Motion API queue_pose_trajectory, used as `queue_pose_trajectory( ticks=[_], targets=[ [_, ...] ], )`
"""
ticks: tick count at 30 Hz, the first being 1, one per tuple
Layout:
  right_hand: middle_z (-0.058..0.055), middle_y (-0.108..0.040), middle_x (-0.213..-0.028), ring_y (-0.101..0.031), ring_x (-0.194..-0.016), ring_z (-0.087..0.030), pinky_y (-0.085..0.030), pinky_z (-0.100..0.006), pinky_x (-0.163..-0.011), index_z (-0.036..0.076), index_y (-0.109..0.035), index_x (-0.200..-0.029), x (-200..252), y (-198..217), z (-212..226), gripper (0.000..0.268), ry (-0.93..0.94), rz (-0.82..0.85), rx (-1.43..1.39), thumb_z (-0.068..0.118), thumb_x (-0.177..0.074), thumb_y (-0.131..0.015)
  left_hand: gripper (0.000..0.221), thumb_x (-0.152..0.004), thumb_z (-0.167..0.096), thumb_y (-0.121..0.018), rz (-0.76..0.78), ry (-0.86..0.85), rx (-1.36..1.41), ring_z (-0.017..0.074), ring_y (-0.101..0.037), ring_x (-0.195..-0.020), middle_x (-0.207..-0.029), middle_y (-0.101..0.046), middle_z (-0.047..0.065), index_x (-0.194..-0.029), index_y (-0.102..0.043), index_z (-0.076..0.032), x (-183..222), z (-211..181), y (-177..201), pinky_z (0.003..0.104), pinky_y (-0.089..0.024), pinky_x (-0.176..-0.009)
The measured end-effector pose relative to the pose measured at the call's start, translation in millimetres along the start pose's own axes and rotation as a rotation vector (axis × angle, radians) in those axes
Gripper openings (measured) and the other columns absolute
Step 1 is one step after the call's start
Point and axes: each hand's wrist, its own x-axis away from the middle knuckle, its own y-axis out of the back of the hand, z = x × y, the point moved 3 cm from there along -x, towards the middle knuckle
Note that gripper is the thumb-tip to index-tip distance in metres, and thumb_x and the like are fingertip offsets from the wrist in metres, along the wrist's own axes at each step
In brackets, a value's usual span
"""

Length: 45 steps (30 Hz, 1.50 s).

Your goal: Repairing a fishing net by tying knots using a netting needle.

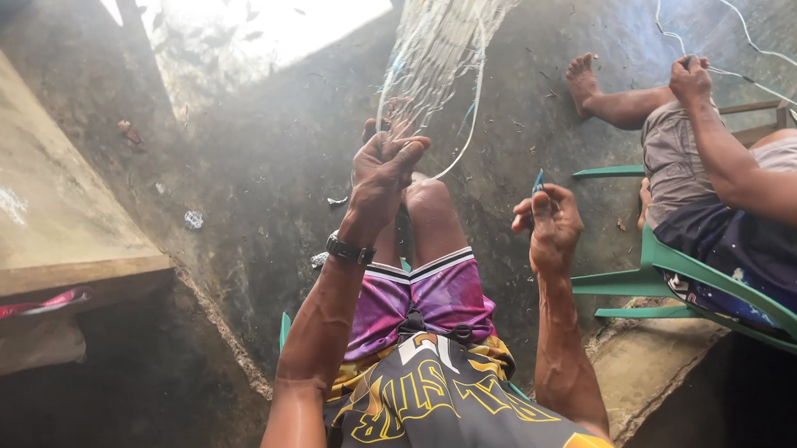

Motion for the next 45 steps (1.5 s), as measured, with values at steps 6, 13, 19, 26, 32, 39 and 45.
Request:
queue_pose_trajectory(
  ticks=[6, 13, 19, 26, 32, 39, 45],
  targets=[
    [-0.01, -0.072, -0.095, -0.071, -0.084, -0.022, -0.058, -0.034, -0.07, 0.006, -0.074, -0.11, -49.6, -58.3, 107.9, 0.014, 0.527, 0.257, 0.479, 0.019, -0.105, -0.071, 0.03, -0.088, -0.003, -0.081, 0.004, -0.033, 0.035, -0.0014, -0.048, -0.05, -0.087, -0.077, 0.011, -0.078, -0.055, -0.013, 44.6, -40.2, -38.3, 0.012, -0.03, -0.043],
    [-0.002, -0.061, -0.091, -0.066, -0.072, -0.02, -0.053, -0.033, -0.063, 0.011, -0.079, -0.106, -71.3, -118.6, 168.9, 0.006, 1.045, 0.396, 0.779, 0.014, -0.103, -0.074, 0.015, -0.091, -0.006, -0.079, 0.01, -0.02, 0.024, -0.0019, -0.046, -0.049, -0.087, -0.077, 0.011, -0.087, -0.064, -0.006, 70.7, -53.7, -62.5, 0.013, -0.032, -0.043],
    [-0.001, -0.059, -0.085, -0.063, -0.07, -0.018, -0.047, -0.033, -0.069, 0.015, -0.078, -0.092, -71.1, -121.5, 181.9, 0.007, 1.32, 0.558, 0.766, 0.011, -0.093, -0.083, 0.019, -0.093, -0.006, -0.077, 0.075, -0.026, 0.076, 0.0007, -0.045, -0.049, -0.086, -0.075, 0.015, -0.086, -0.06, -0.007, 74.2, -61.7, -62.4, 0.014, -0.031, -0.043],
    [-0.002, -0.062, -0.082, -0.061, -0.065, -0.019, -0.046, -0.037, -0.071, 0.014, -0.077, -0.091, -74.6, -109.9, 199.7, 0.005, 1.398, 0.676, 0.677, 0.014, -0.087, -0.079, 0.021, -0.101, -0.024, -0.066, 0.097, 0.119, 0.194, 0.0053, -0.051, -0.053, -0.104, -0.076, 0.021, -0.088, -0.056, -0.013, 81.3, -77.9, -72.5, 0.018, -0.03, -0.048],
    [-0.002, -0.059, -0.082, -0.057, -0.061, -0.019, -0.046, -0.036, -0.063, 0.017, -0.08, -0.115, -69.4, -127.7, 193.5, 0.025, 1.395, 0.729, 0.544, 0.029, -0.096, -0.069, 0.025, -0.091, -0.009, -0.078, 0.137, 0.063, 0.217, -0.0001, -0.044, -0.051, -0.088, -0.074, 0.009, -0.085, -0.055, -0.014, 63.2, -37.5, -70.6, 0.014, -0.029, -0.046],
    [-0.004, -0.058, -0.087, -0.057, -0.064, -0.019, -0.051, -0.037, -0.059, 0.015, -0.081, -0.113, -82.1, -122.6, 148.2, 0.023, 1.124, 0.681, 0.382, 0.019, -0.091, -0.077, 0.027, -0.095, -0.003, -0.073, 0.239, 0.066, 0.418, 0.0037, -0.051, -0.058, -0.094, -0.071, 0.011, -0.086, -0.049, -0.014, 65.0, -25.2, -57.2, 0.016, -0.032, -0.046],
    [-0.005, -0.058, -0.088, -0.055, -0.064, -0.018, -0.052, -0.036, -0.059, 0.012, -0.083, -0.116, -90.7, -105.6, 138.3, 0.026, 1.137, 0.612, 0.486, 0.014, -0.09, -0.081, 0.02, -0.097, 0.004, -0.063, 0.256, 0.127, 0.476, 0.0119, -0.062, -0.073, -0.121, -0.069, 0.023, -0.096, -0.05, -0.012, 63.6, -29.6, -57.0, 0.021, -0.041, -0.059]
  ],
)
